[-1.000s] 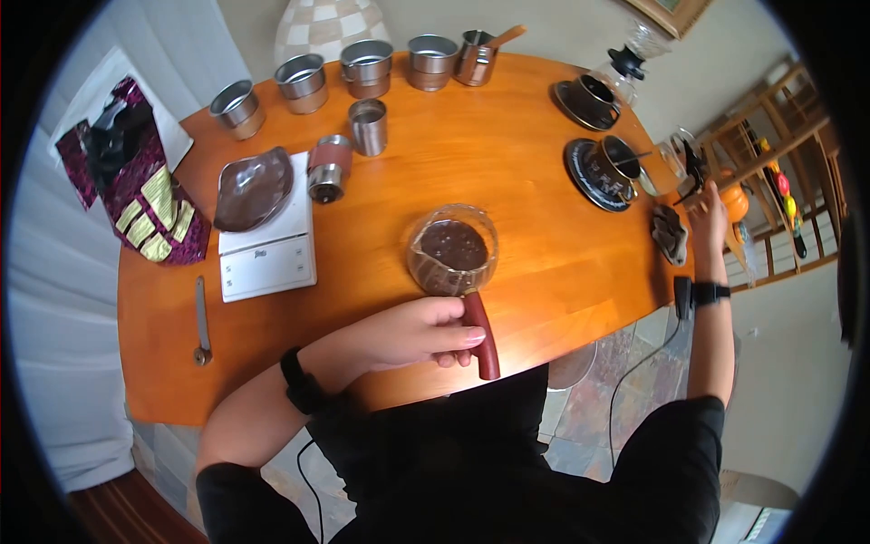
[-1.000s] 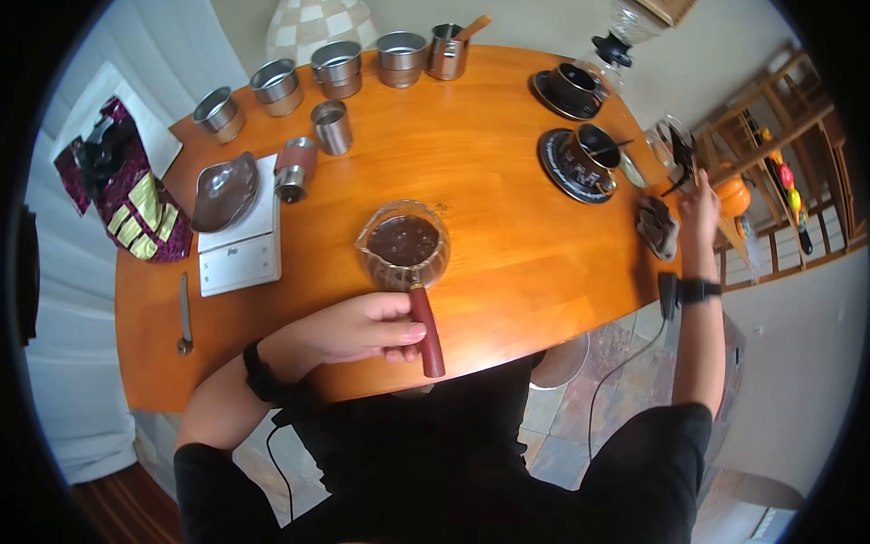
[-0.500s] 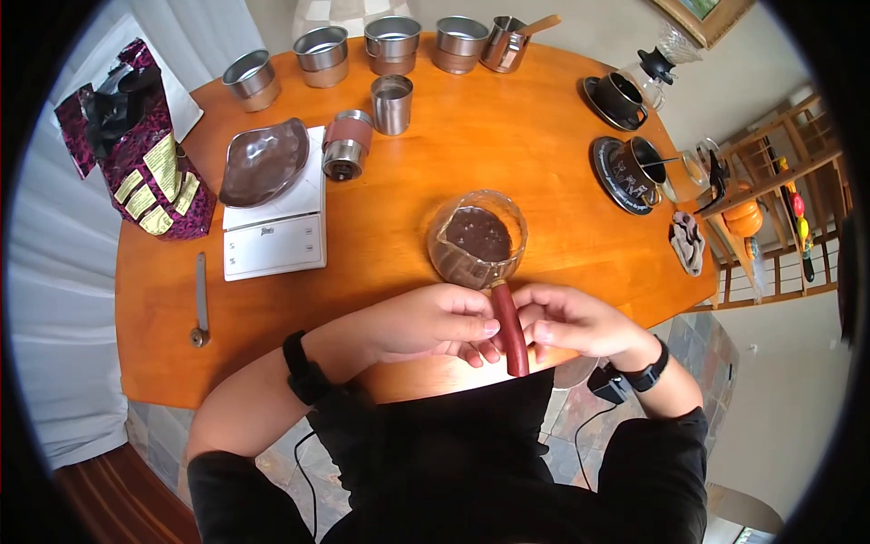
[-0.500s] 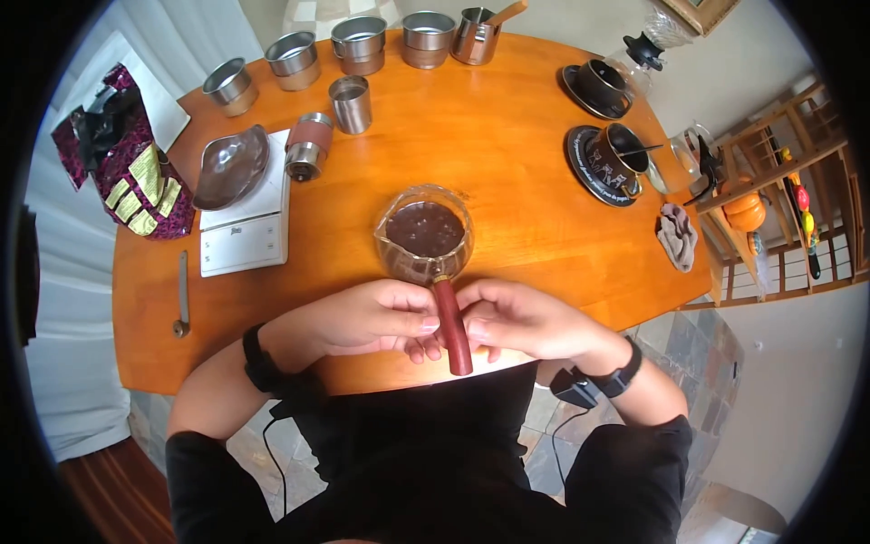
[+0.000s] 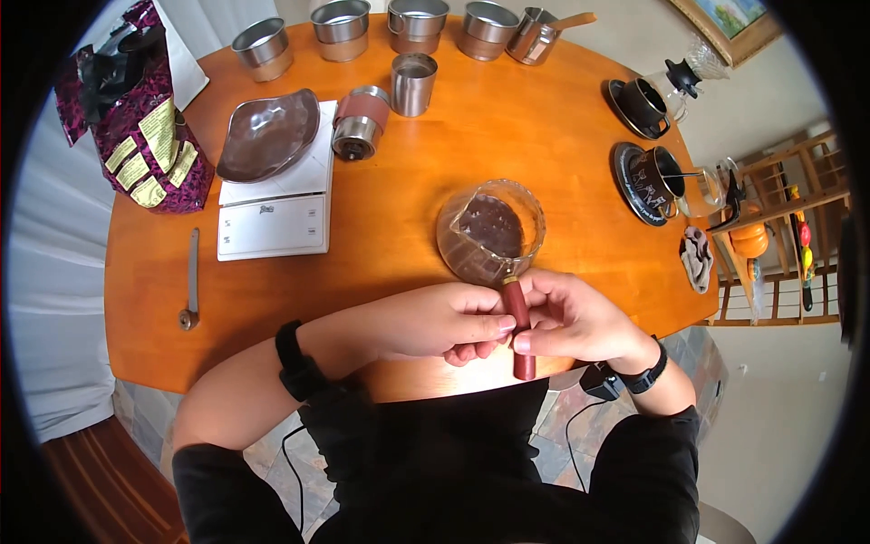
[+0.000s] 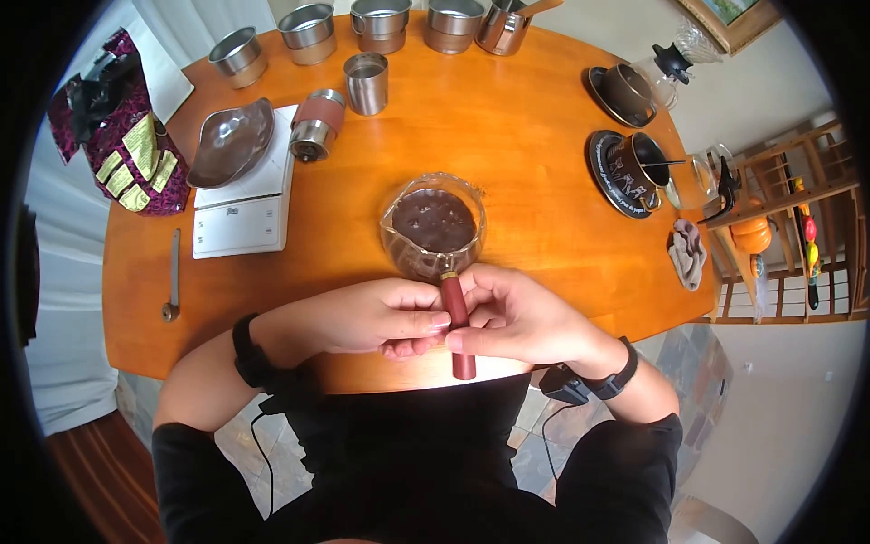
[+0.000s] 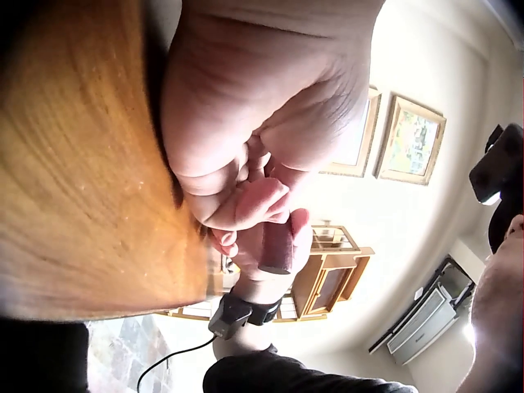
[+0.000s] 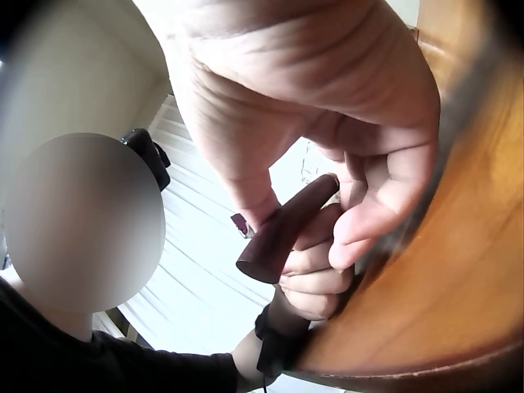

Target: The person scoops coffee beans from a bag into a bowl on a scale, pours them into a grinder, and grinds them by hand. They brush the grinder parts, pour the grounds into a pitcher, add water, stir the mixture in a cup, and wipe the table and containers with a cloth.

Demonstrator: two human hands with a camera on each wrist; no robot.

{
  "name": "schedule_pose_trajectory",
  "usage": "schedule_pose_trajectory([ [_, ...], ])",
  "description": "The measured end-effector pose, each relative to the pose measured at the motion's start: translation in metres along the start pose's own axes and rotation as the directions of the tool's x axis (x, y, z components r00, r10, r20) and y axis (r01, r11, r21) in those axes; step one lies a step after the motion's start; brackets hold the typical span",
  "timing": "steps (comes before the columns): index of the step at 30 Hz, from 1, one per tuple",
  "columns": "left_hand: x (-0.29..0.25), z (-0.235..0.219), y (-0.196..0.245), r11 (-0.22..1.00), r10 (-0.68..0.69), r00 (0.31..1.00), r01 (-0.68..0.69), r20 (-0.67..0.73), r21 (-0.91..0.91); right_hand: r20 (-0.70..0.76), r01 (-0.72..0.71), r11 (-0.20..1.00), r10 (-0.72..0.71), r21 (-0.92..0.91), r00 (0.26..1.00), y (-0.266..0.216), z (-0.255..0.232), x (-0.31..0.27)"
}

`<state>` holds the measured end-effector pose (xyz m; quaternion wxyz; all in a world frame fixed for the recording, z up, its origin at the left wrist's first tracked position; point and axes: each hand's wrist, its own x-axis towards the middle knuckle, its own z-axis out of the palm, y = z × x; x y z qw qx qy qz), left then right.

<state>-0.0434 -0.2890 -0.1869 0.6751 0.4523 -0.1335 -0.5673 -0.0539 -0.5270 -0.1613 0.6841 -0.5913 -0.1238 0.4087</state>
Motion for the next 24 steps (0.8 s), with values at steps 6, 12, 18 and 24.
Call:
schedule_pose_trajectory([
  [6, -0.002, 0.001, 0.006, 0.996, -0.042, 0.999, 0.041, -0.014, -0.081, -0.21, -0.121, 0.992, 0.124, 0.027, 0.97, -0.034, -0.023, 0.012],
  [12, -0.003, 0.003, 0.012, 0.996, -0.085, 0.995, 0.084, -0.045, -0.04, -0.271, 0.016, 0.992, 0.018, 0.125, 0.962, -0.048, -0.062, 0.028],
  [18, -0.003, 0.0, 0.01, 0.994, -0.101, 0.994, 0.098, -0.05, -0.052, -0.315, 0.171, 0.963, -0.1, 0.207, 0.944, -0.043, -0.084, 0.031],
  [24, -0.005, 0.003, 0.024, 0.983, -0.185, 0.982, 0.184, -0.033, -0.024, -0.159, 0.198, 0.927, -0.154, 0.319, 0.975, -0.036, -0.093, 0.02],
])
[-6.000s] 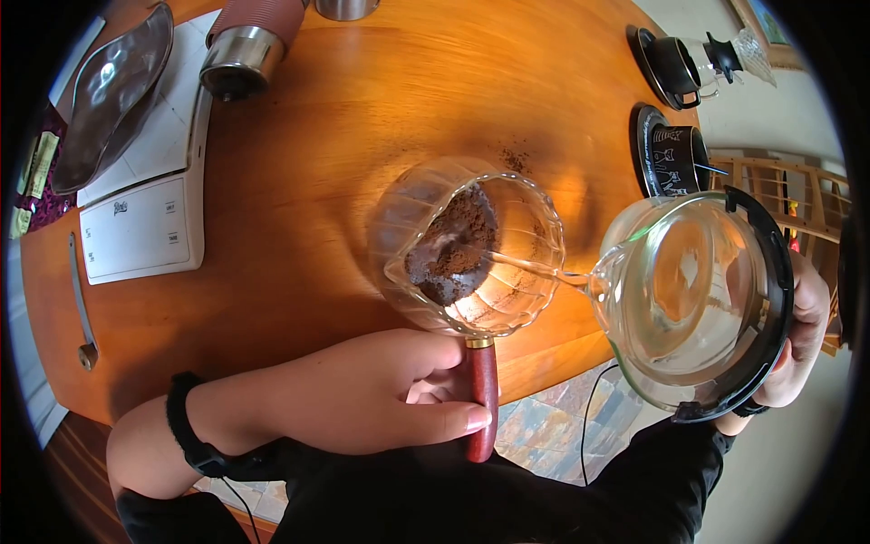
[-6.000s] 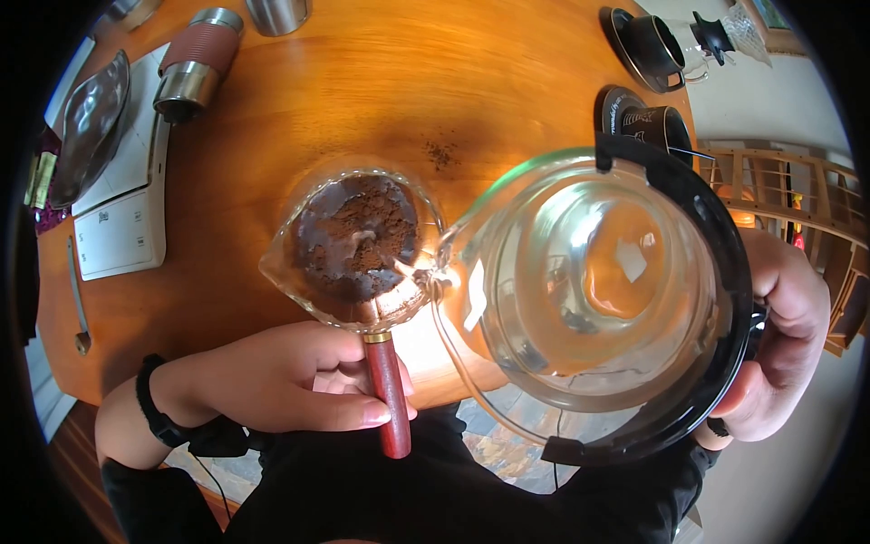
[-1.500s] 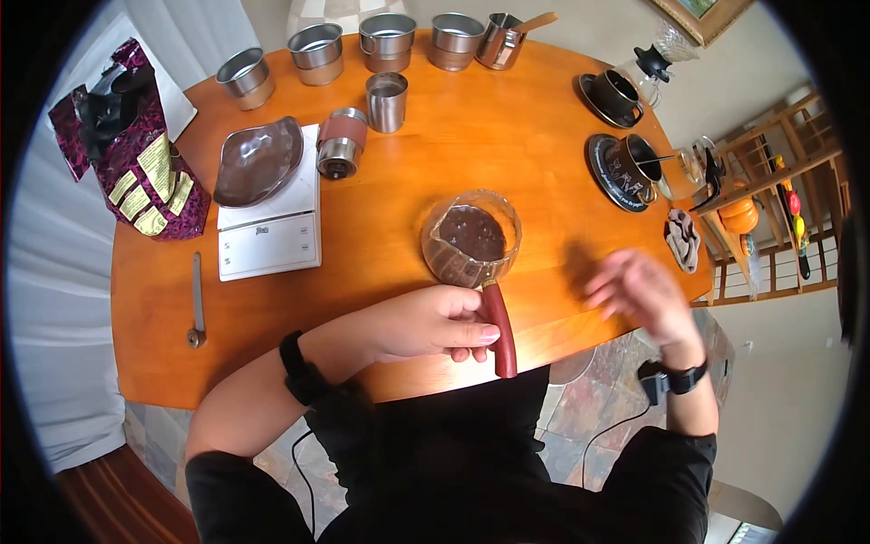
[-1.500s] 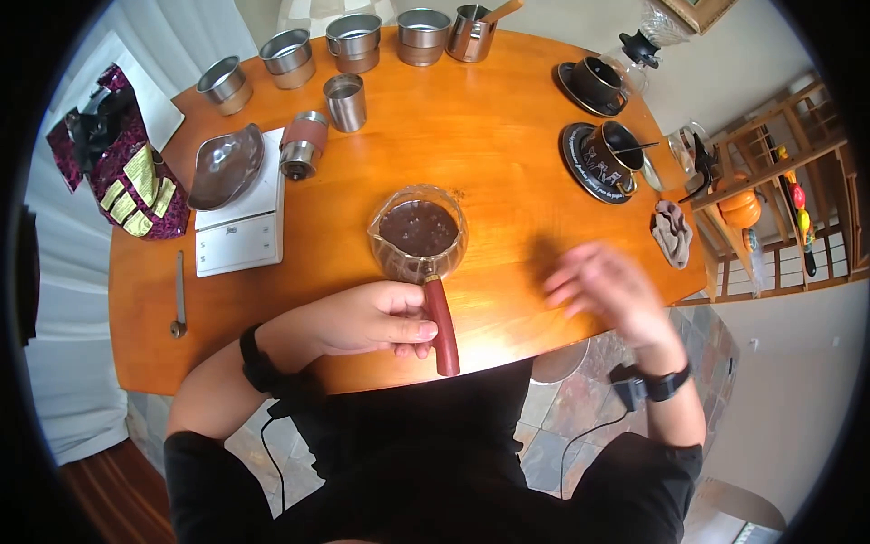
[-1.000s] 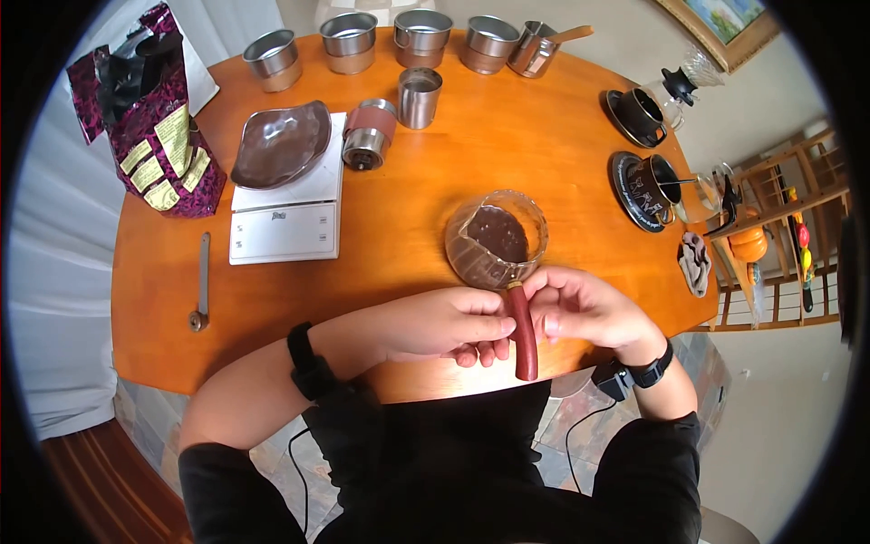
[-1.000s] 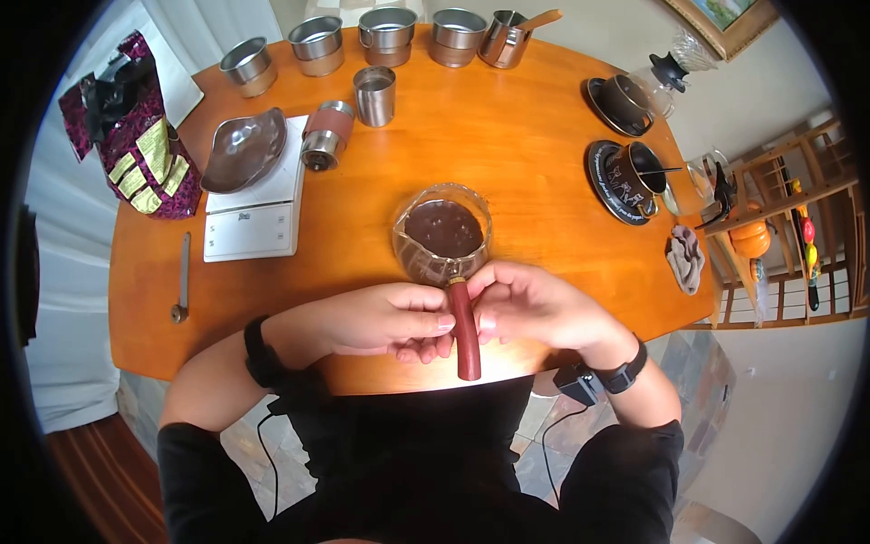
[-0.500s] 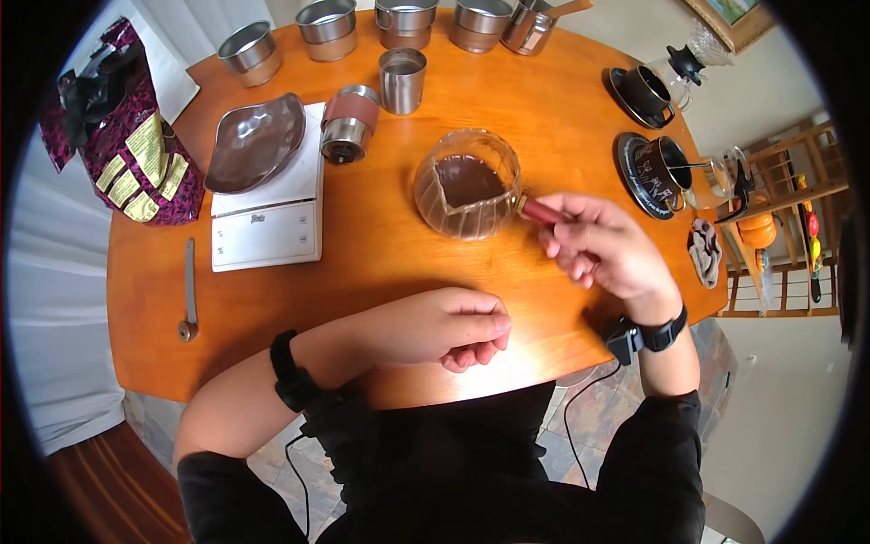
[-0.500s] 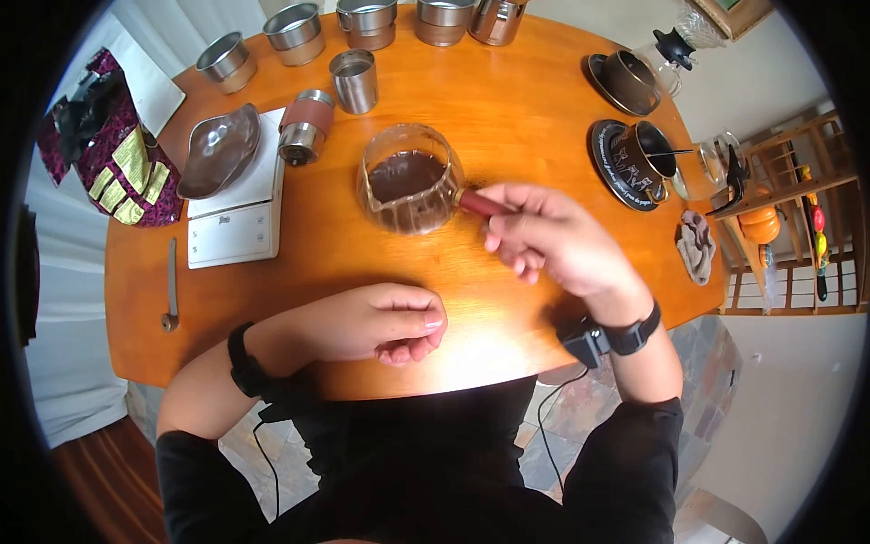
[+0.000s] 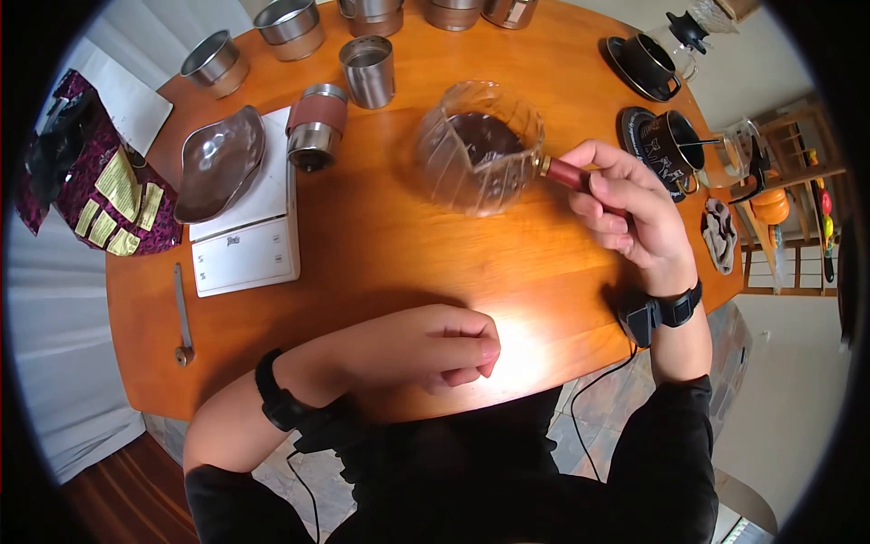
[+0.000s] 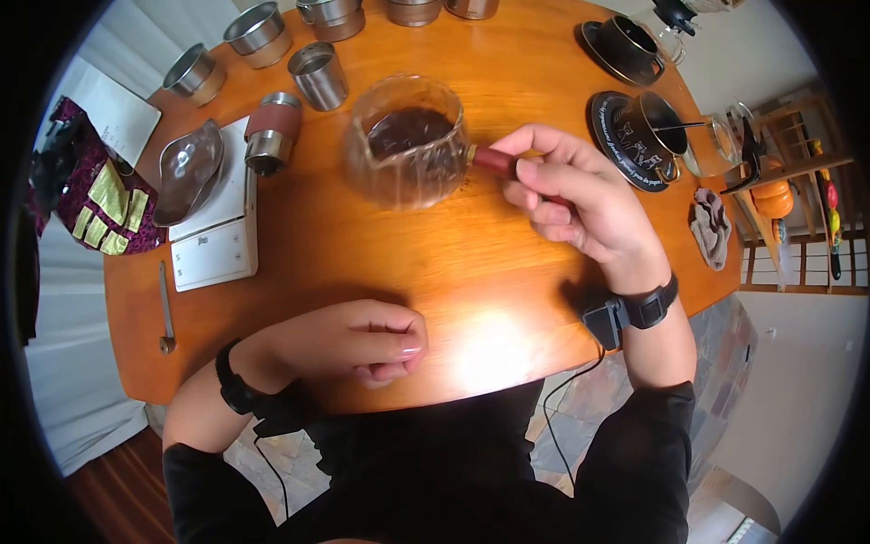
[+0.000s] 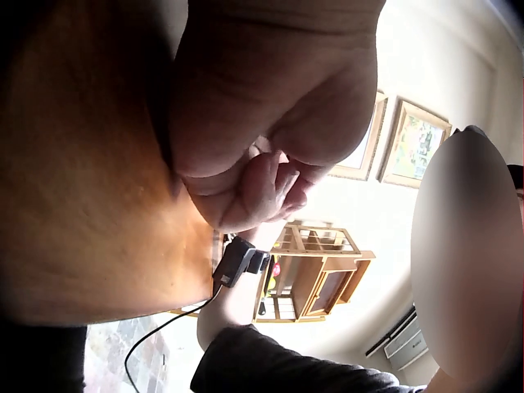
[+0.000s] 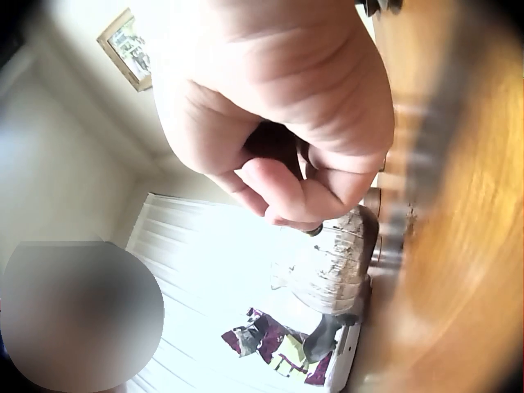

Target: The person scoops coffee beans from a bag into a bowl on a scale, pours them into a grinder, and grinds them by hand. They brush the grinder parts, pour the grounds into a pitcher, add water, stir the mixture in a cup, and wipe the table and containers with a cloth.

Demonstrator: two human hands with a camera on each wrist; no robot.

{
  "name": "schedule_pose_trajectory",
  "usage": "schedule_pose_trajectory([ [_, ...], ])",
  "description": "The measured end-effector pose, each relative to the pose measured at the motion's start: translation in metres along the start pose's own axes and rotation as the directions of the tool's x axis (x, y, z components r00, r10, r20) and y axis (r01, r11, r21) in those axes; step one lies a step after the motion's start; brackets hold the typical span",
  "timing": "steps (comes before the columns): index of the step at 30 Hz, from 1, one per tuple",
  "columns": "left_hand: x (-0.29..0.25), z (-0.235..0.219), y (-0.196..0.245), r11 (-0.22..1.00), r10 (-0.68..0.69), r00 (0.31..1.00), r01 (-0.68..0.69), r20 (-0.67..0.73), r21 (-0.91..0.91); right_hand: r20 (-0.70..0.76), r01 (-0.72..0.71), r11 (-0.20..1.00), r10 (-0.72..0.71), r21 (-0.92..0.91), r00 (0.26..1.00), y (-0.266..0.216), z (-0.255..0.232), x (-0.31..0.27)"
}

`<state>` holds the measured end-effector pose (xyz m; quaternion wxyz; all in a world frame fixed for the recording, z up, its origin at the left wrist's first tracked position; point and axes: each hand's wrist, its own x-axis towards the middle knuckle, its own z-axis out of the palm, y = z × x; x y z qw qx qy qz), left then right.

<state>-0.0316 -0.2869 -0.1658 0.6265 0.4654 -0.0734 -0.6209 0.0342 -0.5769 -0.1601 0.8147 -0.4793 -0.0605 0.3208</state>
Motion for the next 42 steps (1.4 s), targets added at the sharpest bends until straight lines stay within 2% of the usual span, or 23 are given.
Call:
schedule_pose_trajectory([
  [2, 0.001, -0.001, 0.001, 1.0, -0.008, 0.999, 0.007, 0.043, 0.025, -0.008, -0.001, 1.0, 0.001, 0.016, 1.0, 0.003, 0.002, -0.002],
  [4, 0.002, -0.002, -0.001, 1.0, 0.001, 0.998, -0.002, 0.06, 0.007, 0.134, 0.009, 1.0, -0.013, 0.03, 0.991, 0.005, 0.0, -0.002],
  [10, 0.0, -0.006, -0.005, 0.998, 0.018, 0.995, -0.011, 0.103, -0.067, 0.127, 0.049, 0.998, -0.052, 0.031, 0.99, 0.009, -0.001, -0.004],
  [12, 0.0, -0.006, -0.006, 0.997, 0.029, 0.994, -0.021, 0.103, -0.079, 0.217, 0.069, 0.993, -0.089, 0.097, 0.972, 0.012, -0.003, -0.004],
  [13, -0.001, -0.008, -0.005, 0.996, 0.013, 0.993, -0.002, 0.117, -0.093, 0.215, 0.061, 0.994, -0.08, 0.094, 0.973, 0.013, -0.002, -0.004],
  [15, -0.003, -0.009, -0.002, 0.993, 0.004, 0.991, 0.012, 0.132, -0.12, 0.12, 0.065, 0.992, -0.078, 0.111, 0.99, 0.012, 0.0, -0.004],
  [21, -0.002, -0.007, -0.005, 0.997, 0.043, 0.994, -0.036, 0.098, -0.07, 0.117, 0.026, 0.986, -0.046, 0.167, 0.992, 0.008, -0.003, -0.004],
  [26, -0.001, -0.005, -0.003, 0.996, 0.019, 0.994, -0.009, 0.109, -0.09, 0.11, 0.028, 0.981, -0.05, 0.19, 0.993, 0.007, -0.004, -0.005],
  [32, -0.002, -0.004, 0.001, 0.996, -0.017, 0.996, 0.024, 0.088, -0.082, 0.077, 0.068, 0.996, -0.073, 0.063, 0.994, 0.009, -0.005, -0.007],
  [34, -0.001, -0.005, 0.001, 0.998, -0.017, 0.996, 0.022, 0.085, -0.059, 0.124, 0.093, 0.996, -0.091, -0.014, 0.988, 0.009, 0.002, -0.006],
  [36, 0.0, -0.005, -0.001, 0.999, -0.017, 0.997, 0.02, 0.08, -0.04, 0.088, 0.122, 0.993, -0.122, 0.002, 0.989, 0.009, 0.007, -0.007],
  [39, 0.0, -0.004, -0.002, 0.998, 0.0, 0.997, 0.005, 0.074, -0.067, 0.128, 0.119, 0.992, -0.113, -0.043, 0.985, 0.007, 0.005, -0.007],
  [41, -0.001, -0.003, 0.001, 0.998, -0.013, 0.998, 0.017, 0.067, -0.063, 0.134, 0.128, 0.981, -0.109, -0.143, 0.985, 0.007, 0.008, -0.007],
  [42, -0.001, -0.002, 0.003, 0.998, -0.021, 0.998, 0.025, 0.067, -0.061, 0.131, 0.131, 0.982, -0.113, -0.137, 0.985, 0.007, 0.009, -0.009],
])
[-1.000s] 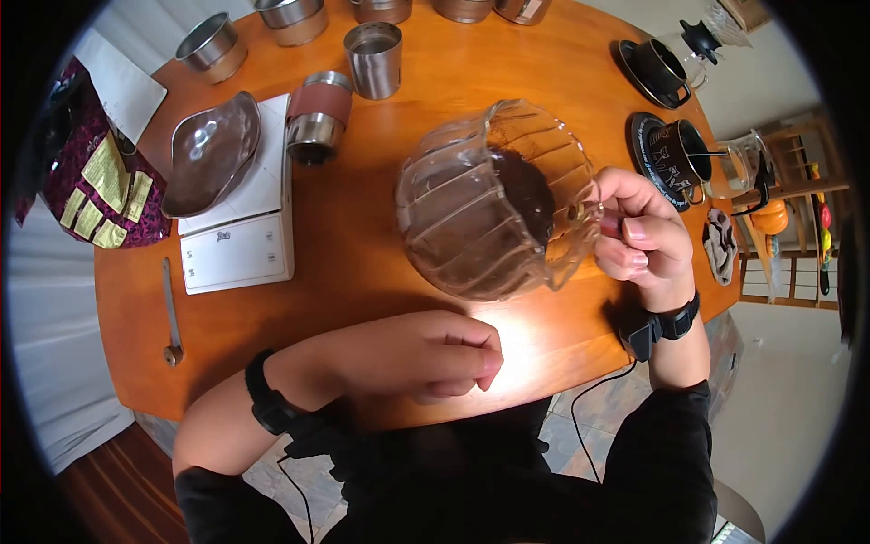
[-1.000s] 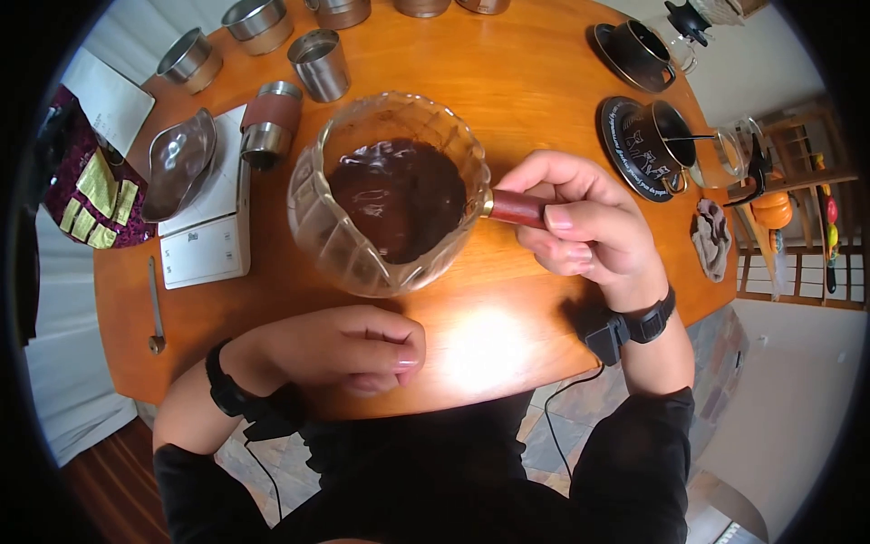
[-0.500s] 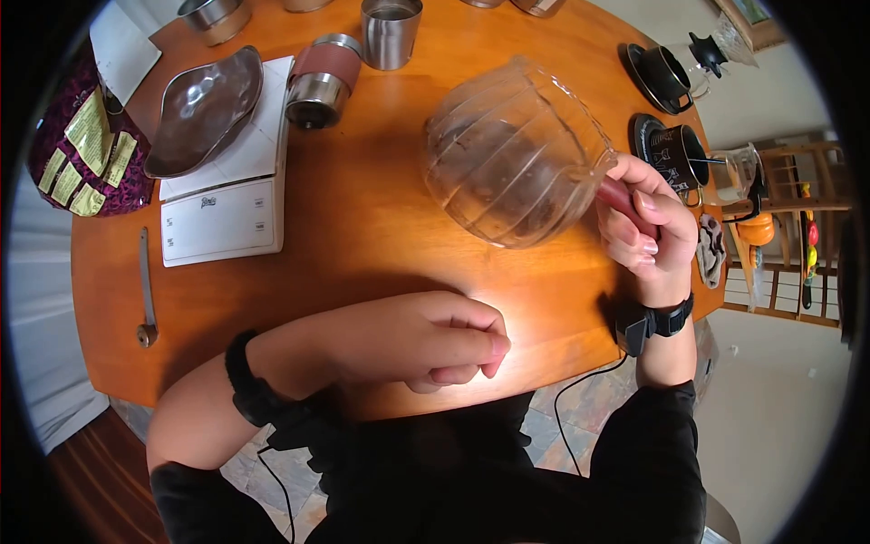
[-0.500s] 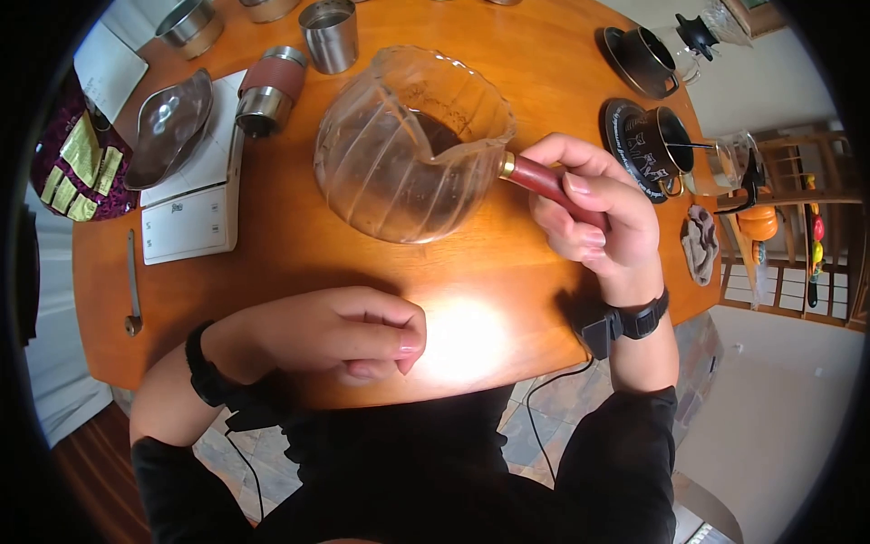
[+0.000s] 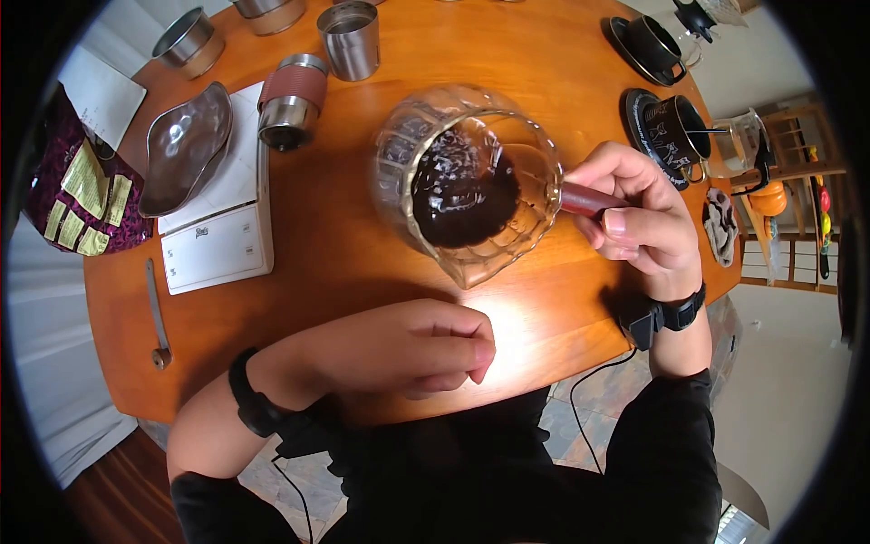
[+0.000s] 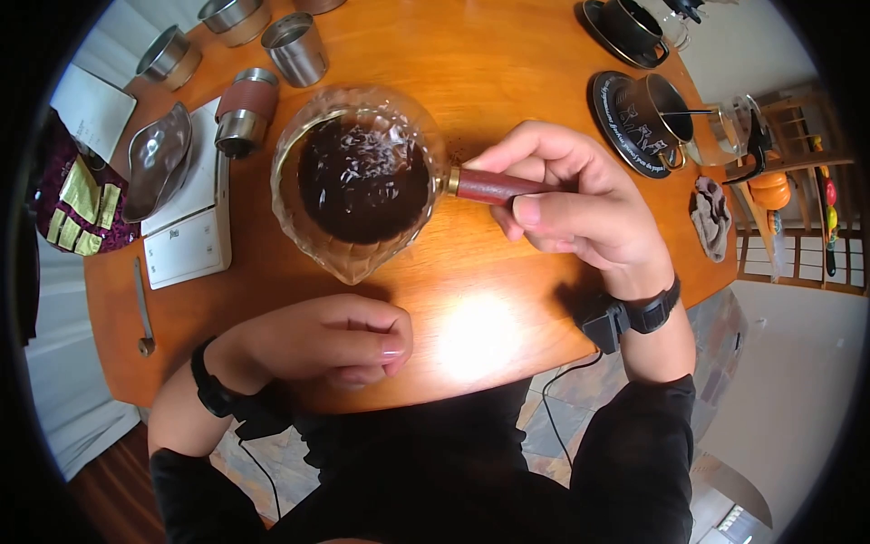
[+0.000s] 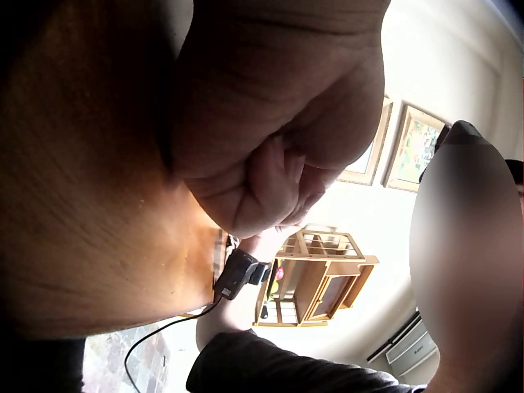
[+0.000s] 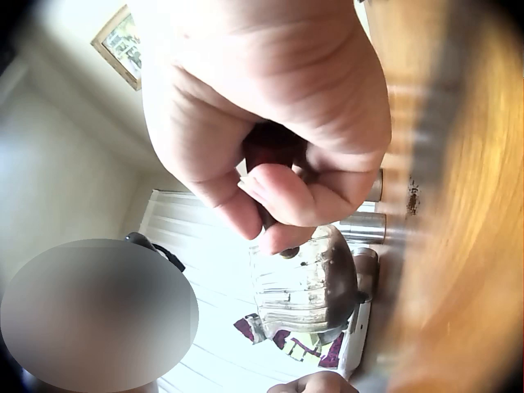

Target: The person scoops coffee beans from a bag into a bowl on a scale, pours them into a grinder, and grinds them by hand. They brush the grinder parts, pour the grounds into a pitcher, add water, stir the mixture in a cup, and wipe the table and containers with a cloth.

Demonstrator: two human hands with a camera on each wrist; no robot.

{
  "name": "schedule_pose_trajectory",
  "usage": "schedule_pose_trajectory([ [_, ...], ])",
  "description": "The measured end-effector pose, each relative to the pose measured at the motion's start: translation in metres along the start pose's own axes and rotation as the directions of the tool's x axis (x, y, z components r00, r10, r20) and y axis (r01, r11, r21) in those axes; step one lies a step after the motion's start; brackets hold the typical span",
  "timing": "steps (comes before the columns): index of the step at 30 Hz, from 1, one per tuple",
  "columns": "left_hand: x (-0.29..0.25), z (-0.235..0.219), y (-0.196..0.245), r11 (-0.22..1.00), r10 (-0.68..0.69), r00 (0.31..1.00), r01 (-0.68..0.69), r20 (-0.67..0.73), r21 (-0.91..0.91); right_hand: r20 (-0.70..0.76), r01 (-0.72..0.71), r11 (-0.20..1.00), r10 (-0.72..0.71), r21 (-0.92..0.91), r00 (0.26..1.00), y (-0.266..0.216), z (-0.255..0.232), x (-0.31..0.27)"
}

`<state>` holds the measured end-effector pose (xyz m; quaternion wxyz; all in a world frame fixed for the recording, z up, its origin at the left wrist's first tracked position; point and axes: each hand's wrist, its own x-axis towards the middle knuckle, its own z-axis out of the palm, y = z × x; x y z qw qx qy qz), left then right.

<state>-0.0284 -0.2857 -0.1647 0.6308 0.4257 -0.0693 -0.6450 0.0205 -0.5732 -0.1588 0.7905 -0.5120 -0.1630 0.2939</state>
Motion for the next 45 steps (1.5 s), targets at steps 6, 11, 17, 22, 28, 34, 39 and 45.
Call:
schedule_pose_trajectory([
  [6, 0.0, 0.001, 0.001, 1.0, 0.016, 1.0, -0.015, 0.018, -0.019, -0.098, -0.065, 0.994, 0.057, -0.085, 0.994, -0.008, 0.005, -0.003],
  [11, 0.0, 0.0, -0.002, 0.999, 0.026, 1.0, -0.025, 0.011, -0.032, -0.056, -0.138, 0.99, 0.137, 0.0, 0.989, -0.01, 0.008, -0.004],
  [17, -0.001, 0.0, -0.002, 0.998, 0.068, 0.998, -0.068, -0.009, -0.017, 0.01, -0.129, 0.991, 0.129, 0.046, 0.992, -0.006, 0.005, -0.004],
  [22, -0.001, -0.001, -0.003, 0.999, 0.031, 1.0, -0.031, 0.003, -0.031, -0.034, -0.084, 0.995, 0.082, -0.056, 0.996, -0.007, 0.008, -0.003],
  [28, 0.001, -0.001, -0.004, 0.999, 0.029, 0.999, -0.027, 0.026, -0.042, -0.091, -0.097, 0.995, 0.097, 0.005, 0.991, -0.006, 0.012, -0.004],
  [34, -0.001, -0.001, -0.002, 1.0, 0.017, 1.0, -0.017, 0.022, -0.027, -0.077, -0.098, 0.995, 0.099, 0.027, 0.992, -0.006, 0.004, -0.003],
  [39, 0.0, 0.0, -0.002, 0.999, 0.004, 1.0, -0.003, 0.012, -0.038, -0.048, -0.099, 0.994, 0.102, 0.049, 0.994, -0.004, 0.007, -0.002],
  [45, -0.001, 0.0, -0.001, 1.0, 0.012, 1.0, -0.012, 0.029, -0.009, -0.107, -0.138, 0.989, 0.142, 0.043, 0.984, -0.006, 0.003, -0.002],
])
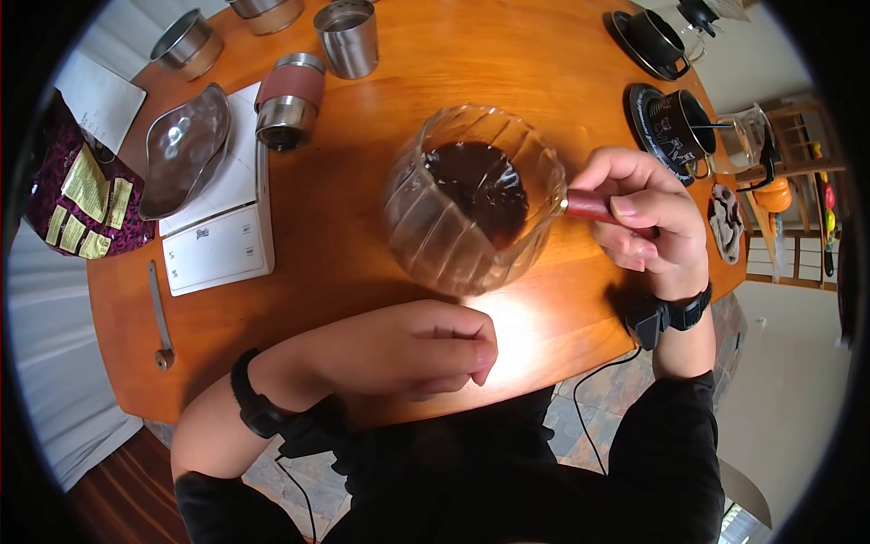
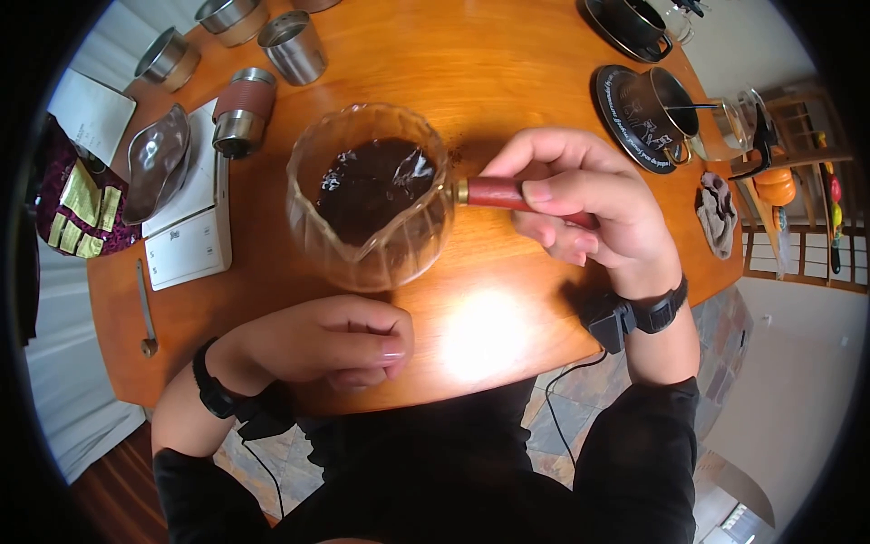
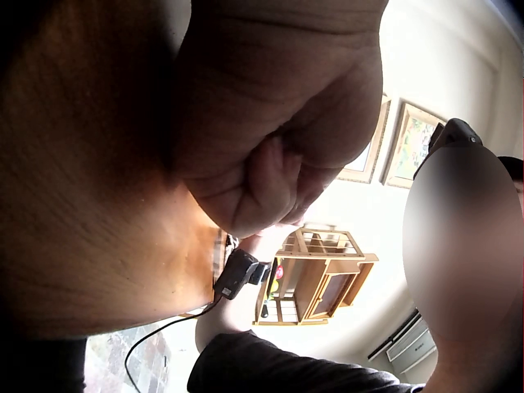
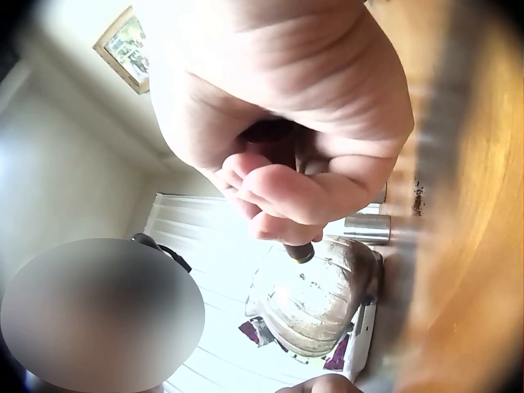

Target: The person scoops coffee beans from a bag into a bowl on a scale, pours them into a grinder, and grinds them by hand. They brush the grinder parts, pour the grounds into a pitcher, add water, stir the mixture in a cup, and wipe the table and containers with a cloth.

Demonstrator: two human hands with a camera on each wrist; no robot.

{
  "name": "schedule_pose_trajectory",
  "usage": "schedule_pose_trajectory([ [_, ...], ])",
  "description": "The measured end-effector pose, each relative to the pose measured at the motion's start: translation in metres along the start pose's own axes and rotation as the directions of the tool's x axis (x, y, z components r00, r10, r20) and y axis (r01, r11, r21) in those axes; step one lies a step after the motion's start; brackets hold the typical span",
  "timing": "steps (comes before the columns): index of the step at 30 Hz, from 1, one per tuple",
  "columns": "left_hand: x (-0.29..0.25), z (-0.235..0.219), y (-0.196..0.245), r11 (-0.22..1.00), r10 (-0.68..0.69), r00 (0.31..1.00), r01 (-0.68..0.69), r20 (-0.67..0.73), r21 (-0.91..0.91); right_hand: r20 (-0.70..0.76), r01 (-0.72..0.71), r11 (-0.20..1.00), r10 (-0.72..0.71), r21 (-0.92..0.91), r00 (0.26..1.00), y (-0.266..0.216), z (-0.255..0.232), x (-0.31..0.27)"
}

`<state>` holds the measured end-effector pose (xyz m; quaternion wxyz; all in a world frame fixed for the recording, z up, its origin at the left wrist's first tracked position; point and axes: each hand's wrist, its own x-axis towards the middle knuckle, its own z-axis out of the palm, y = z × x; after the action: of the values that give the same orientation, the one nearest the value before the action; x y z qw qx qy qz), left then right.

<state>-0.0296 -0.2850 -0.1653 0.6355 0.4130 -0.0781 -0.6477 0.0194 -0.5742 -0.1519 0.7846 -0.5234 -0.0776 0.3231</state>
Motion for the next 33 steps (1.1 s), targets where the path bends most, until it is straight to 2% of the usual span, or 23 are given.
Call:
schedule_pose_trajectory([
  [2, 0.0006, 0.0012, -0.0015, 1.0, -0.001, 0.999, 0.0, -0.032, -0.007, 0.02, -0.021, 1.0, 0.021, -0.01, 1.0, 0.0009, 0.001, -0.0006],
  [7, -0.0012, 0.0004, 0.0007, 1.0, 0.008, 1.0, -0.008, -0.014, -0.006, 0.006, 0.064, 0.997, -0.064, -0.045, 0.998, 0.0, -0.0024, -0.0009],
  [12, 0.0017, 0.0013, 0.0006, 1.0, -0.005, 0.999, 0.006, -0.038, 0.002, 0.103, 0.029, 0.999, -0.027, -0.024, 0.994, 0.0018, -0.0007, 0.0019],
  [16, -0.0002, -0.0002, 0.0013, 1.0, 0.003, 1.0, -0.003, -0.03, 0.009, 0.042, 0.075, 0.992, -0.071, -0.104, 0.997, 0.001, -0.0046, 0.0031],
  [20, 0.0012, -0.0002, -0.0013, 1.0, 0.017, 1.0, -0.018, -0.024, -0.021, 0.031, 0.073, 0.995, -0.071, -0.074, 0.997, 0.003, -0.0038, 0.003],
  [22, 0.001, -0.0009, -0.0013, 1.0, 0.007, 1.0, -0.007, -0.022, -0.028, 0.004, 0.098, 0.988, -0.099, -0.117, 0.995, 0.0042, -0.0009, 0.0033],
  [26, -0.0012, -0.0004, -0.0001, 1.0, 0.003, 1.0, -0.004, -0.031, -0.014, 0.001, 0.086, 0.989, -0.086, -0.12, 0.996, -0.0027, -0.0039, 0.0021],
  [28, -0.0008, -0.0003, -0.0015, 1.0, 0.013, 1.0, -0.014, -0.028, -0.023, 0.088, 0.02, 0.999, -0.016, -0.045, 0.996, -0.0027, -0.0052, 0.0017],
  [33, -0.0002, 0.0004, -0.0013, 0.999, 0.021, 0.999, -0.022, -0.031, -0.035, 0.108, 0.009, 0.999, -0.004, -0.04, 0.994, -0.0004, 0.0011, 0.0031],
])
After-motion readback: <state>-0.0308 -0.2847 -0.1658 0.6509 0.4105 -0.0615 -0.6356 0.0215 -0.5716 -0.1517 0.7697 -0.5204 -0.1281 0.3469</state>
